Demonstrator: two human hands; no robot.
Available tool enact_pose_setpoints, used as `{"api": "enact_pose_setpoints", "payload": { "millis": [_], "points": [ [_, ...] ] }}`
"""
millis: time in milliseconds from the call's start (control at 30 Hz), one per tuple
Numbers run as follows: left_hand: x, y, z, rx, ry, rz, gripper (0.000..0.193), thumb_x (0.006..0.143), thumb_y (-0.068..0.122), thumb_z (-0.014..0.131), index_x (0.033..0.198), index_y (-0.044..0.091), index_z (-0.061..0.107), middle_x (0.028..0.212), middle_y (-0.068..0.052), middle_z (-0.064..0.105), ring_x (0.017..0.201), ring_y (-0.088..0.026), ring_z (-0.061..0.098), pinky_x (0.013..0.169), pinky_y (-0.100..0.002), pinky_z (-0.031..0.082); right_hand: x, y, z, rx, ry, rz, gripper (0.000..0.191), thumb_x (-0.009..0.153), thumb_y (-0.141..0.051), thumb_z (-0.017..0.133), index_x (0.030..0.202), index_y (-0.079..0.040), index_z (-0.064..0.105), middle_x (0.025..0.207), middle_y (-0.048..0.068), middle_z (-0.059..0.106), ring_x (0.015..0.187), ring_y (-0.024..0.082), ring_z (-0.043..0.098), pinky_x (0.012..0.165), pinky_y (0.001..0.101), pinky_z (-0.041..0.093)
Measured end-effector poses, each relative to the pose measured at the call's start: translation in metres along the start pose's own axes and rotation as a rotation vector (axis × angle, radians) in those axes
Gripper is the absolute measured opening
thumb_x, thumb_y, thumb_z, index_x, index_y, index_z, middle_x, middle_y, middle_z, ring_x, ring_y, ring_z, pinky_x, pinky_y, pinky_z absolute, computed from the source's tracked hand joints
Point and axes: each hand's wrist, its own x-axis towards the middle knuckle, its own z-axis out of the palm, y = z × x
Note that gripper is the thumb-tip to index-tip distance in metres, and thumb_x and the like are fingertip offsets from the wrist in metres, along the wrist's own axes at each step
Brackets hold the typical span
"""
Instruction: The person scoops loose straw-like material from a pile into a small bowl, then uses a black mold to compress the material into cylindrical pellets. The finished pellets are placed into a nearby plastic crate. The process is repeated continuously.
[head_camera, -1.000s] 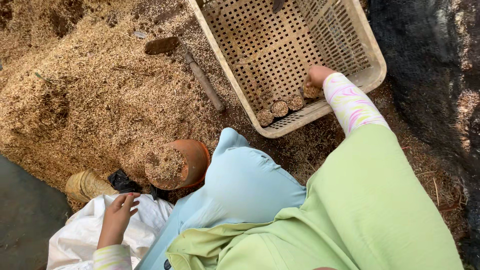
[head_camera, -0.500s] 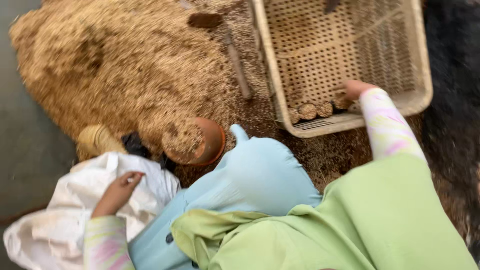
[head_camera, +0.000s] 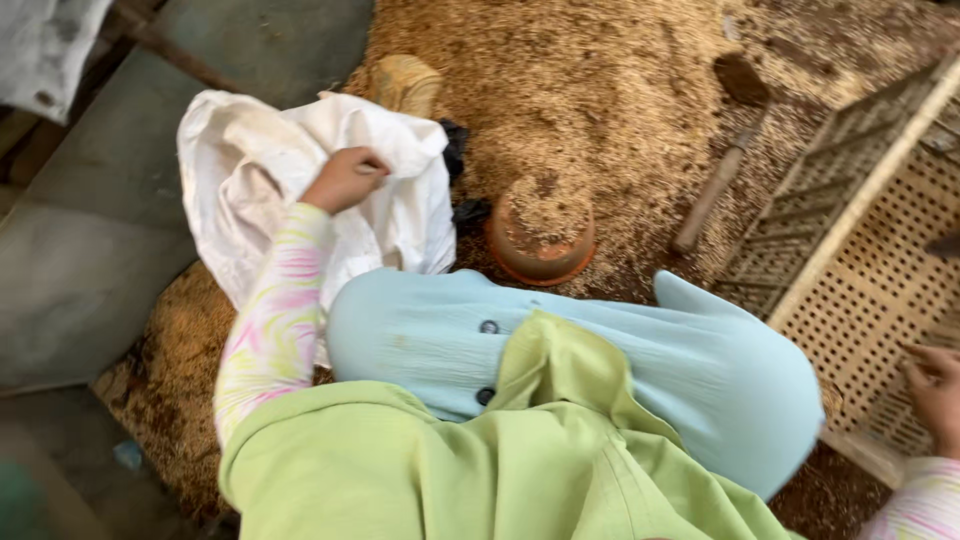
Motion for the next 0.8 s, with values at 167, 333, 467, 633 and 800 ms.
{"api": "enact_pose_setpoints", "payload": {
  "millis": [167, 333, 467, 633, 800],
  "points": [
    [0.050, 0.016, 0.081, -0.462, -0.379, 0.072, 0.014, 0.101, 0.011, 0.061, 0.110, 0.002, 0.068, 0.104, -0.006, 0.073, 0.091, -0.014, 0.073, 0.085, -0.028, 0.063, 0.071, -0.120, -0.026, -0.048, 0.022, -0.182, 0.024, 0.105, -0.014, 0.067, 0.127, -0.007, 0.073, 0.118, 0.017, 0.072, 0.091, 0.026, 0.072, 0.085, 0.0404, 0.061],
    [0.079, 0.003, 0.153, 0.553, -0.493, 0.101, 0.042, 0.089, 0.024, 0.069, 0.121, -0.002, 0.062, 0.129, -0.025, 0.061, 0.122, -0.038, 0.058, 0.105, -0.047, 0.047, 0.142, -0.292, -0.068, -0.070, -0.029, -0.527, 0.025, 0.100, -0.010, 0.067, 0.123, -0.004, 0.075, 0.122, 0.017, 0.071, 0.089, 0.027, 0.071, 0.083, 0.0393, 0.061],
    [0.085, -0.023, 0.163, 0.816, -0.087, 0.007, 0.053, 0.090, 0.015, 0.059, 0.139, -0.004, 0.048, 0.130, -0.024, 0.058, 0.113, -0.043, 0.060, 0.091, -0.052, 0.051, 0.204, -0.405, -0.046, 0.060, -0.133, -0.978, 0.024, 0.090, -0.004, 0.065, 0.112, -0.001, 0.075, 0.119, 0.016, 0.071, 0.099, 0.029, 0.071, 0.089, 0.0351, 0.062],
    [0.107, -0.033, 0.148, 0.620, -0.103, -0.008, 0.028, 0.085, 0.010, 0.067, 0.112, 0.001, 0.067, 0.120, -0.023, 0.067, 0.112, -0.041, 0.065, 0.100, -0.049, 0.054, 0.230, -0.472, 0.021, -0.243, -0.556, -1.038, 0.029, 0.092, -0.021, 0.064, 0.117, -0.010, 0.072, 0.120, 0.005, 0.069, 0.094, 0.022, 0.072, 0.095, 0.0416, 0.056],
    [0.149, -0.009, 0.129, -0.236, -0.241, -0.575, 0.035, 0.088, 0.022, 0.077, 0.107, -0.002, 0.061, 0.106, -0.014, 0.070, 0.095, -0.029, 0.075, 0.081, -0.044, 0.065, 0.261, -0.488, 0.054, -0.213, -0.765, -1.029, 0.025, 0.101, -0.022, 0.058, 0.118, -0.009, 0.072, 0.125, 0.008, 0.070, 0.106, 0.021, 0.073, 0.097, 0.0348, 0.061]
  ]
}}
